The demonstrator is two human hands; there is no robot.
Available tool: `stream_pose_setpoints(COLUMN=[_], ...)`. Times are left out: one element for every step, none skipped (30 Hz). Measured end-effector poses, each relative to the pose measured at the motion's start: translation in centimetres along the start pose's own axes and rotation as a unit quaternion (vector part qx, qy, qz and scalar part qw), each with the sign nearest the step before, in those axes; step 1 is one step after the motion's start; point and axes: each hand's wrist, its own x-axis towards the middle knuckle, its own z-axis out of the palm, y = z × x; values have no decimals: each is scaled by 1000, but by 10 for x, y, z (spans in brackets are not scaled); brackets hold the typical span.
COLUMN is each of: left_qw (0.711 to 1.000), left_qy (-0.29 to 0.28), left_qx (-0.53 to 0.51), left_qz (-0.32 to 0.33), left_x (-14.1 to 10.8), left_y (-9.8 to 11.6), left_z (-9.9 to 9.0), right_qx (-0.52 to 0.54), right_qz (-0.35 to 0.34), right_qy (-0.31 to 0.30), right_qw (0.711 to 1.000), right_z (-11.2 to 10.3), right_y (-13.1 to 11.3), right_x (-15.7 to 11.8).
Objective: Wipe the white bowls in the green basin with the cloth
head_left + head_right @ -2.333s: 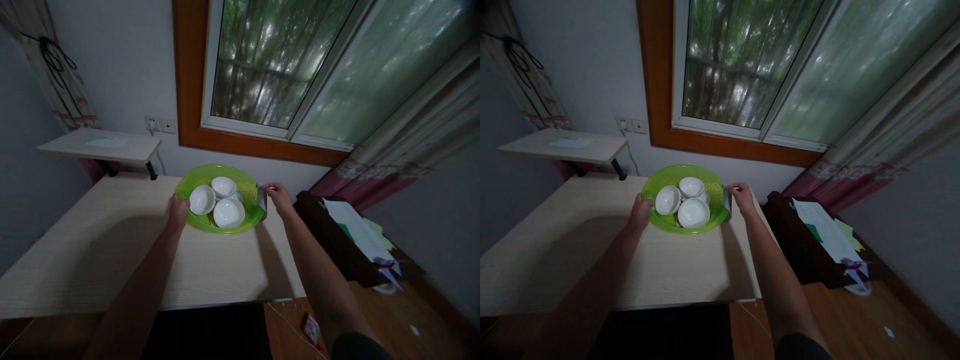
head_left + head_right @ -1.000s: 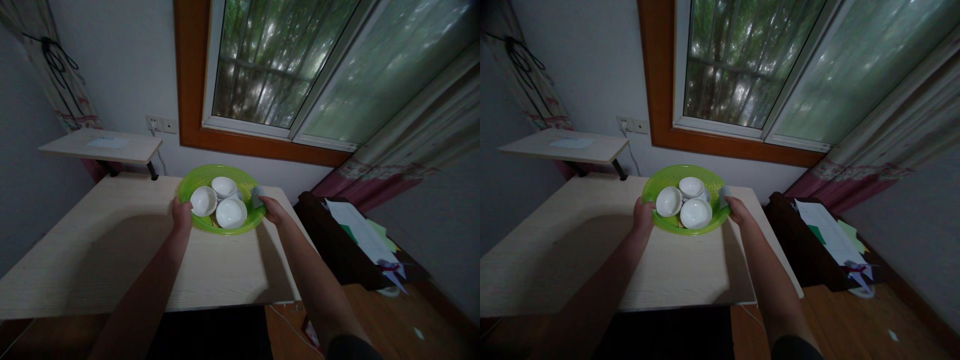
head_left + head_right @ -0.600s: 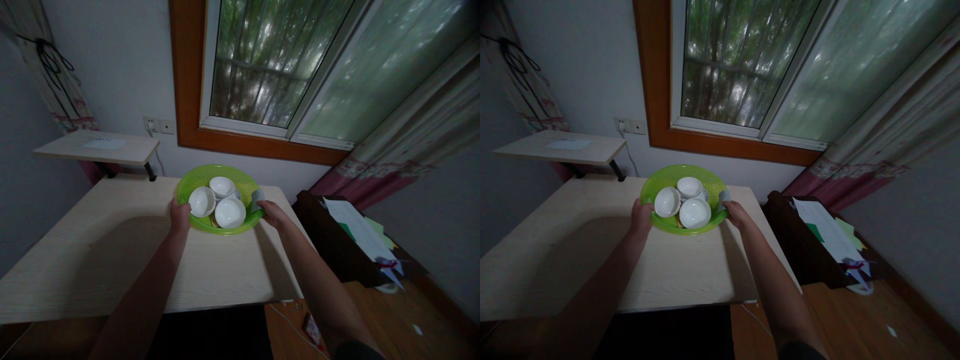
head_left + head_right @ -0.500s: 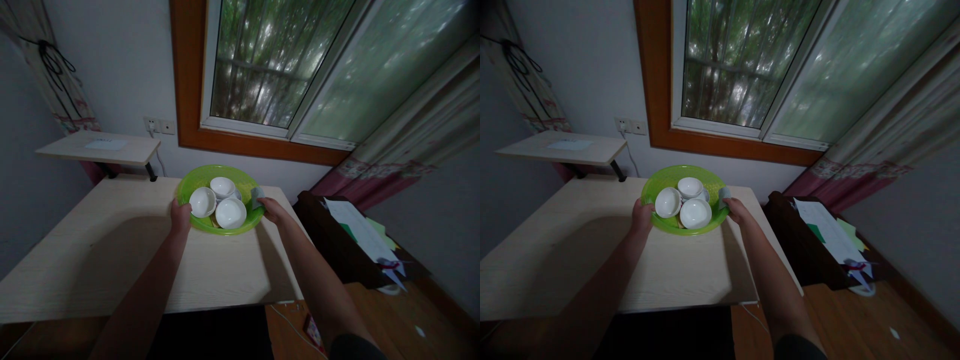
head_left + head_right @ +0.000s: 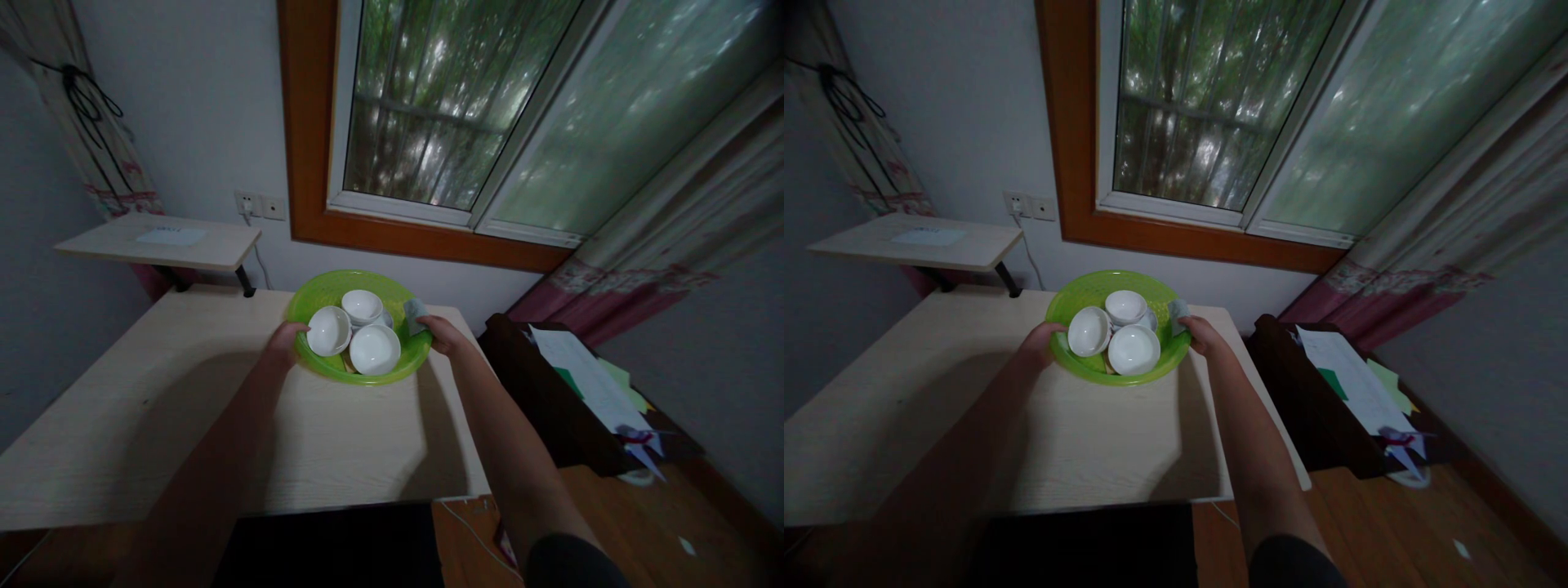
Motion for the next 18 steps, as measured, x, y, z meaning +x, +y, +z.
stream_pose_setpoints(left_qw=[1000, 1000, 999, 998, 996, 995, 994, 992, 991, 990, 988, 986, 985, 983, 981, 977, 973, 970], left_qy=[6, 21, 41, 63, 81, 92, 98, 105, 110, 117, 124, 131, 134, 134, 140, 150, 163, 175], left_qx=[-9, -18, -24, -25, -23, -18, -15, -16, -20, -28, -38, -49, -62, -78, -96, -114, -130, -140], left_qz=[-13, -16, -6, 15, 34, 46, 56, 63, 70, 76, 83, 88, 90, 94, 96, 98, 99, 96], left_x=[1, 0, -2, -5, -10, -15, -22, -29, -36, -44, -52, -59, -66, -72, -77, -82, -85, -87], left_y=[1, 0, -1, -3, -6, -9, -11, -14, -16, -19, -21, -24, -26, -29, -32, -36, -38, -41], left_z=[2, 5, 8, 11, 13, 16, 20, 23, 27, 31, 35, 40, 45, 50, 54, 58, 61, 62], right_qx=[6, 12, 17, 19, 21, 23, 25, 27, 28, 28, 27, 24, 21, 19, 14, 8, 1, -8], right_qz=[7, 13, 17, 19, 21, 21, 22, 22, 23, 23, 23, 22, 20, 17, 13, 10, 7, 5], right_qy=[0, -1, -1, 1, 5, 11, 17, 23, 27, 30, 34, 38, 42, 45, 47, 47, 46, 44], right_qw=[1000, 1000, 1000, 1000, 1000, 999, 999, 999, 999, 999, 999, 999, 999, 999, 999, 999, 999, 999], right_z=[1, 1, 2, 3, 3, 3, 3, 3, 3, 3, 3, 3, 3, 3, 3, 3, 3, 3], right_y=[0, 0, 1, 1, 1, 2, 2, 3, 4, 4, 5, 6, 7, 7, 8, 9, 9, 9], right_x=[-1, -1, -2, -3, -4, -5, -6, -7, -9, -11, -12, -14, -15, -16, -17, -17, -17, -17])
